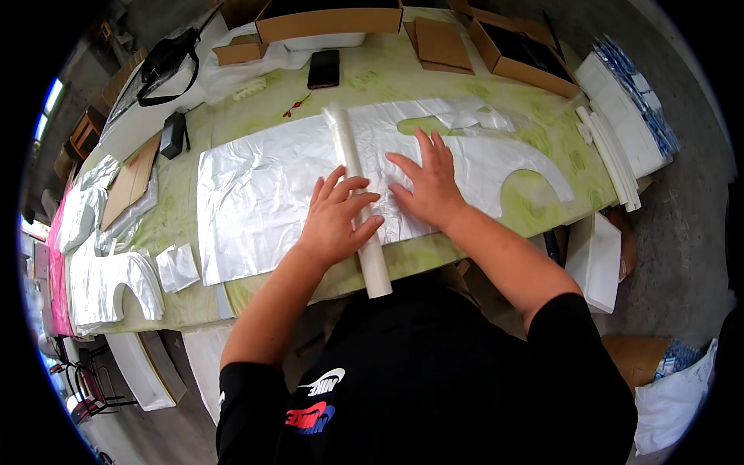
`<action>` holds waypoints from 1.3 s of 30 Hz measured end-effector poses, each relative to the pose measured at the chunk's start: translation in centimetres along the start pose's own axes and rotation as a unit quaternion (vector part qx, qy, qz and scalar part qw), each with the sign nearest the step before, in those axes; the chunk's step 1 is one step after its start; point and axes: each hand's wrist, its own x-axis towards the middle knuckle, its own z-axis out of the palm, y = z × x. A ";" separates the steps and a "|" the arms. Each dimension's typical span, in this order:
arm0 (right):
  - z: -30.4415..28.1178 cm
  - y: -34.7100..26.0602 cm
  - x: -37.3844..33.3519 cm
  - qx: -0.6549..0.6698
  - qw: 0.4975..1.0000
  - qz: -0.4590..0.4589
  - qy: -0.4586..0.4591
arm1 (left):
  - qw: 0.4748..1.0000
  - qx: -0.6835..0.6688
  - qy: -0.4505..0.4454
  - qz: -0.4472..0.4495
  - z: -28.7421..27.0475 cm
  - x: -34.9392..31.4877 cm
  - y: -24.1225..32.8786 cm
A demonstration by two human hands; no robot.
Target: The person wraps a white rectangular object with clear plastic wrap on a workbench. They repeatedly roll the wrap around the object, smooth it, and fold the edges to secure the package.
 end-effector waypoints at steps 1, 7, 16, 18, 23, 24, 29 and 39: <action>0.4 0.2 1.5 -0.013 0.998 0.033 -0.043 | 0.999 -0.014 0.009 -0.029 -0.4 -0.7 0.1; 3.3 1.2 9.1 -0.050 0.959 0.184 -0.210 | 0.987 -0.049 0.108 -0.109 -0.6 -4.5 -0.8; 4.4 -5.2 4.8 0.143 0.984 -0.088 -0.060 | 0.962 -0.122 0.214 -0.115 -0.5 -5.2 -1.2; 2.2 -8.9 2.7 0.220 0.955 -0.133 -0.149 | 0.912 -0.218 0.341 -0.073 0.2 -6.1 -3.0; 2.5 -11.3 0.0 0.246 0.933 -0.162 -0.206 | 0.979 -0.154 0.112 0.072 -4.7 -1.6 -1.7; 2.2 -11.5 0.4 0.293 0.919 -0.131 -0.230 | 0.990 -0.112 0.015 0.084 -5.8 -0.8 -1.1; 1.3 -10.7 -0.5 0.315 0.900 -0.266 -0.138 | 0.990 -0.135 -0.008 0.031 -4.7 -2.6 -5.0; 2.0 -15.5 -1.3 0.399 0.831 -0.322 -0.215 | 0.996 -0.034 0.075 -0.030 -7.3 -5.6 -2.8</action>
